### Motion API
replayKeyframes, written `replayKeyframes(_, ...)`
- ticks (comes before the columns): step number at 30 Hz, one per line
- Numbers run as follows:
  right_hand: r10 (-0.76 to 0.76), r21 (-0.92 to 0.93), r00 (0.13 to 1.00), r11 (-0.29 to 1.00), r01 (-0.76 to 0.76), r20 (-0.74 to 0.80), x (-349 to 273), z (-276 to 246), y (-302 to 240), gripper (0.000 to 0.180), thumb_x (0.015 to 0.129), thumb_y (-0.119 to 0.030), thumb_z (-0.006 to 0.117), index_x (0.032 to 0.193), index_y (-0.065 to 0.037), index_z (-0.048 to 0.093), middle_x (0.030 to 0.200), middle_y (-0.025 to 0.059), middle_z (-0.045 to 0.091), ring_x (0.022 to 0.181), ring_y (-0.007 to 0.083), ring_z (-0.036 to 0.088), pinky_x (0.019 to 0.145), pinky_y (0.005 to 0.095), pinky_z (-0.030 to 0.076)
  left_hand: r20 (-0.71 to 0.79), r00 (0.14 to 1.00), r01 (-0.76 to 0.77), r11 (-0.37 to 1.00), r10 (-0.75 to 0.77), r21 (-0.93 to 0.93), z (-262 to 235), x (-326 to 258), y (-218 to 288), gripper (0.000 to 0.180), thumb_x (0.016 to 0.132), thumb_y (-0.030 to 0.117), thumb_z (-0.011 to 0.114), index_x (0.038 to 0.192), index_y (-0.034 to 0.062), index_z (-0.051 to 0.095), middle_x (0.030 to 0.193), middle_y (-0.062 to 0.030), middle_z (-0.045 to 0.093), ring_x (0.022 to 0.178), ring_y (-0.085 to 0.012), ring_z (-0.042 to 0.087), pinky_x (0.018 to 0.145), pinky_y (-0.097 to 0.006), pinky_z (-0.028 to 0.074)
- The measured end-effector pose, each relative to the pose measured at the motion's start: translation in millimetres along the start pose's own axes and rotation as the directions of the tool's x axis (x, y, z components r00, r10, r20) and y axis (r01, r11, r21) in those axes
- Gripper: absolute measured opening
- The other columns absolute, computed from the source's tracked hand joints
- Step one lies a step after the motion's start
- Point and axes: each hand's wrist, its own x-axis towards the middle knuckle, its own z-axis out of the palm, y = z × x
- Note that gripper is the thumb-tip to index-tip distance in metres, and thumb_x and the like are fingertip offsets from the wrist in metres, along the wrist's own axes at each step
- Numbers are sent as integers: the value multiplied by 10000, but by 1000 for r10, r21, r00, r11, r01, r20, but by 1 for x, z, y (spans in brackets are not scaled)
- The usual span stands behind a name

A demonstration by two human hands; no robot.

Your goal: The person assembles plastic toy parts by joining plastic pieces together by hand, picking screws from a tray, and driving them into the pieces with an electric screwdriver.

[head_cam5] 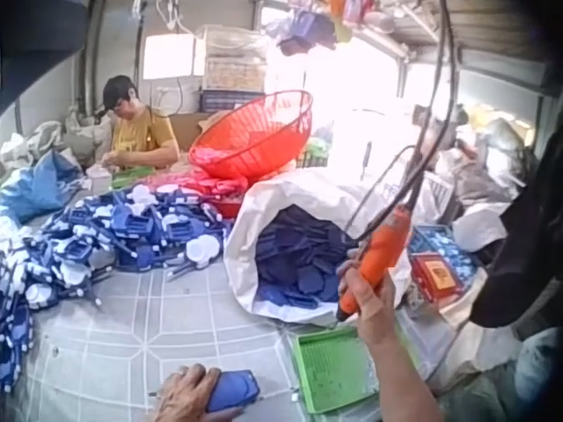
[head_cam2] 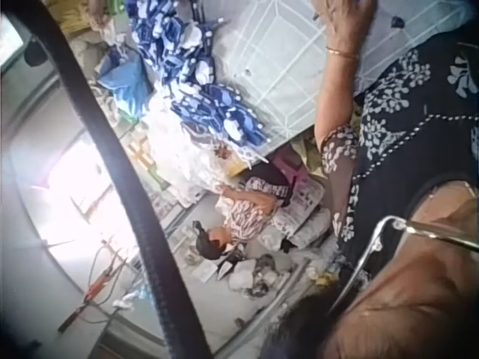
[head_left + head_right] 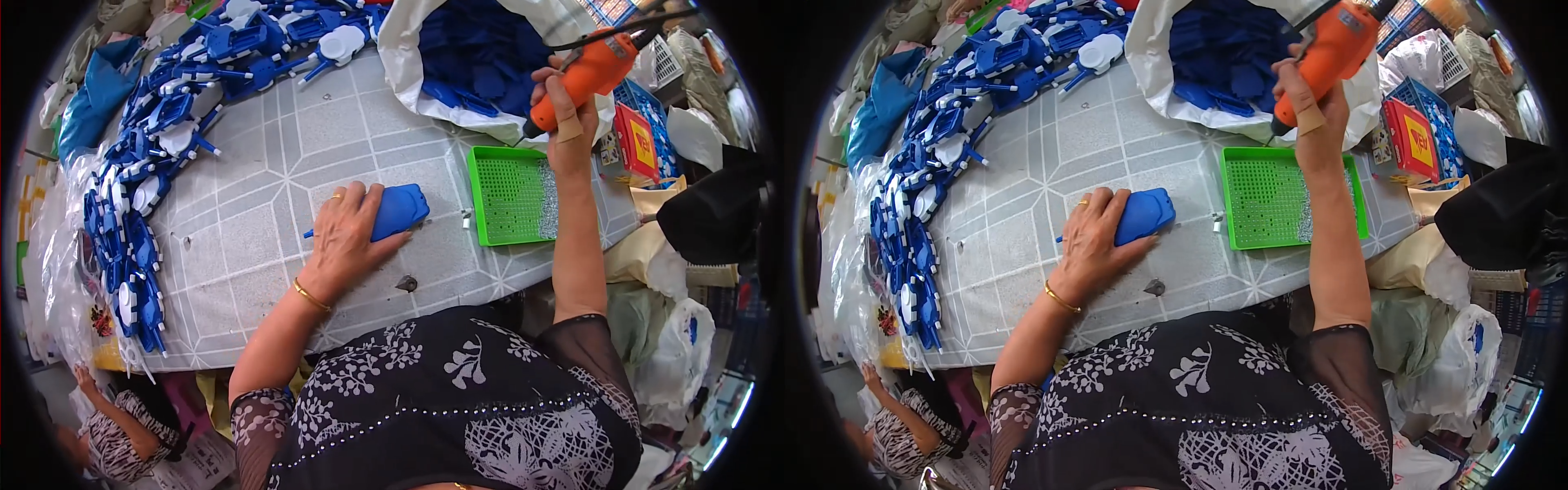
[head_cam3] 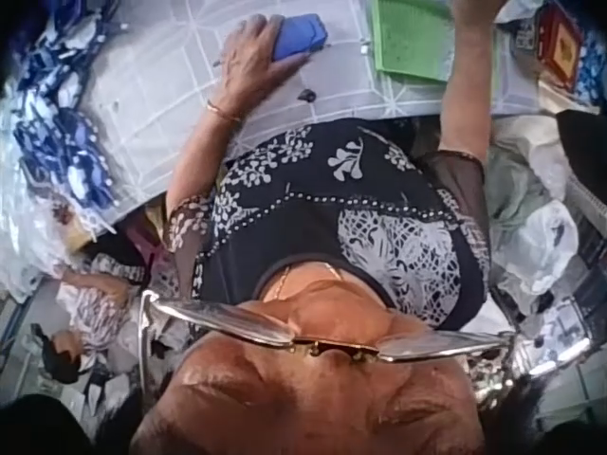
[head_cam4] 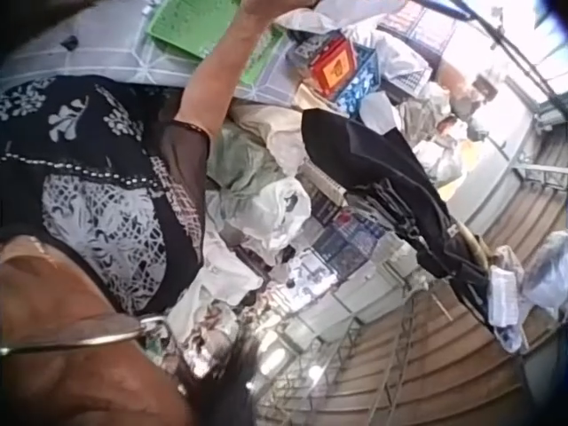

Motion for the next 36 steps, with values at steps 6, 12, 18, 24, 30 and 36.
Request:
replayKeyframes(6,104,199,977,970,-141,189,-33,18,-13,334,911,-47,776,1179,-44,577,1257,230,675,953,286,763,813,369,640,-34,998,-49,999,49,7,0,-10,-9,731,746,391,868,1313,13,603,1099,-146,585,1013,-355,573,864,-465,465)
replayKeyframes(12,131,153,975,975,-159,177,-53,10,0,350,913,-36,774,1171,-24,538,843,81,684,622,116,609,570,251,493,-35,999,-17,1000,17,4,-1,-10,-9,709,695,335,907,1285,43,645,1140,-132,628,1017,-360,591,894,-454,488)
replayKeyframes(18,152,200,980,964,-176,130,-62,14,9,313,904,-55,819,1101,-50,576,775,14,612,603,99,577,539,239,451,-65,995,-70,998,70,9,2,-8,-12,724,698,354,897,1288,32,627,1092,-133,601,1002,-348,581,857,-453,470)
replayKeyframes(24,211,150,971,962,-226,109,-68,17,5,185,926,-24,746,956,-46,565,685,2,537,550,106,510,605,296,470,-57,998,-30,1000,31,5,0,-7,-9,716,670,336,930,1271,52,666,1152,-136,648,1002,-356,611,880,-451,521)
replayKeyframes(30,173,129,979,974,-186,108,-69,16,9,186,918,-8,747,962,-42,570,692,10,558,551,110,527,608,291,486,-65,997,-34,999,35,8,2,-7,-10,713,668,332,932,1269,54,668,1155,-137,650,1008,-354,620,882,-455,526)
replayKeyframes(36,161,122,982,977,-172,97,-70,16,12,187,914,0,749,961,-50,574,709,11,564,556,109,530,604,301,486,-63,997,-48,999,49,10,3,-8,-10,755,697,359,913,1322,45,629,1185,-148,612,1042,-358,591,909,-460,489)
